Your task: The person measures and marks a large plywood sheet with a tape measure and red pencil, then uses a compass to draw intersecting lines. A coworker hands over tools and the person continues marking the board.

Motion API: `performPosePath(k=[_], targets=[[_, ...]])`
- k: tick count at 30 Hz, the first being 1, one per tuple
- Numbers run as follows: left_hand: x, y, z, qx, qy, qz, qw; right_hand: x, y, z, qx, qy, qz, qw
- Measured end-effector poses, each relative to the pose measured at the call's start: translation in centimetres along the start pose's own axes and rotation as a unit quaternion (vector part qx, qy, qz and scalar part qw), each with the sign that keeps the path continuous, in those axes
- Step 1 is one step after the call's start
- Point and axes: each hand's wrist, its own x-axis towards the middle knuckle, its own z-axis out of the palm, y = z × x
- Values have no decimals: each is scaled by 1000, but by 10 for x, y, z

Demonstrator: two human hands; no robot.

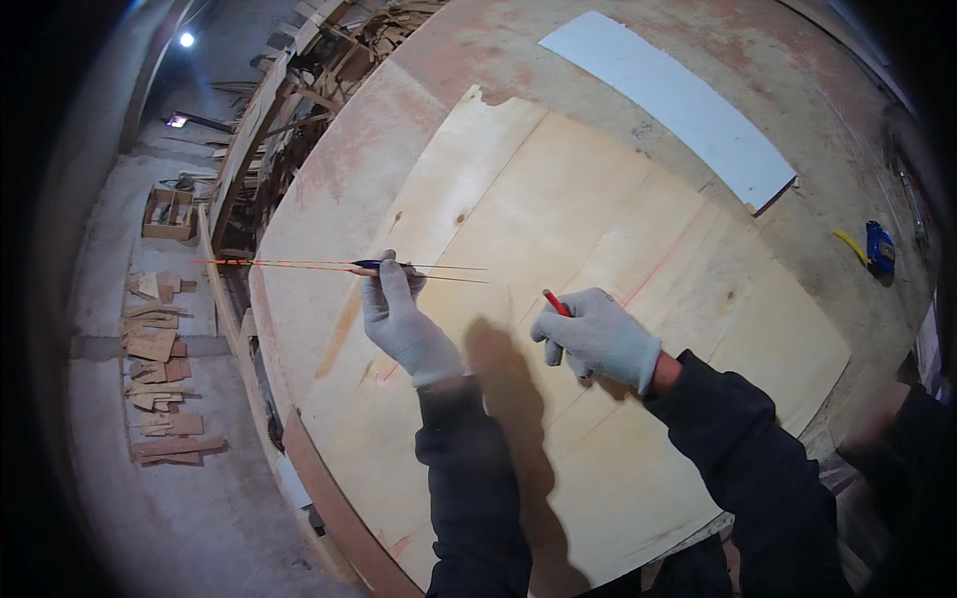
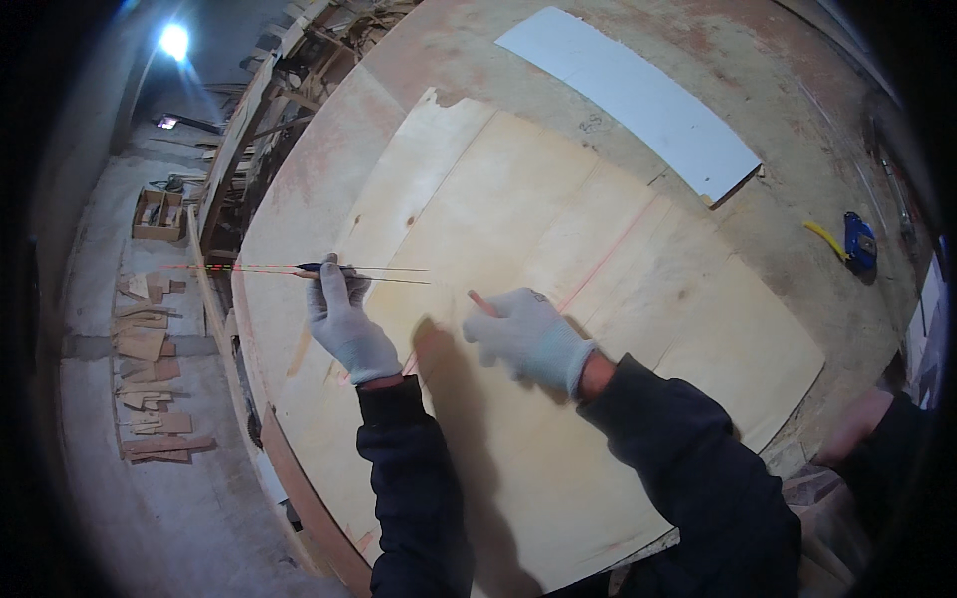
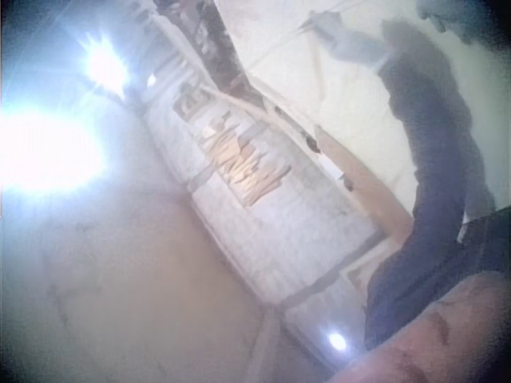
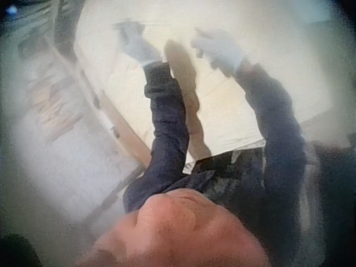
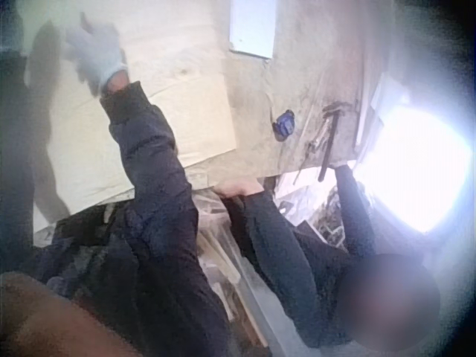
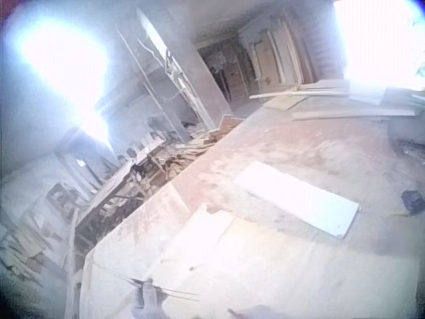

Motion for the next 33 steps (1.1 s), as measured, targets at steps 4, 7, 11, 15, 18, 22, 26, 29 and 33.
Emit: performPosePath(k=[4, 7, 11, 15, 18, 22, 26, 29, 33], targets=[[-13, 1, 12, -149, -61, -112, 981, 0, -6, -4, 33, 116, -62, 991], [-25, -7, 21, -185, -98, -157, 965, 4, -15, -21, 92, 199, -111, 969], [-45, -20, 27, -180, -106, -206, 956, 9, -14, -33, 101, 255, -159, 948], [-54, -25, 31, -197, -118, -222, 948, 12, -7, -27, -7, 279, -186, 942], [-48, -26, 34, -219, -131, -236, 938, 13, -8, -28, -49, 279, -182, 942], [-47, -31, 29, -223, -118, -261, 932, 17, -8, -25, -73, 282, -180, 939], [-43, -41, 22, -132, -183, -207, 952, 20, -2, -29, -264, 242, -247, 900], [-38, -43, 23, -249, -146, -309, 906, 21, -1, -31, -346, 251, -310, 849], [-39, -34, 28, -200, -193, -268, 923, 17, -10, -21, -237, 214, -191, 928]])
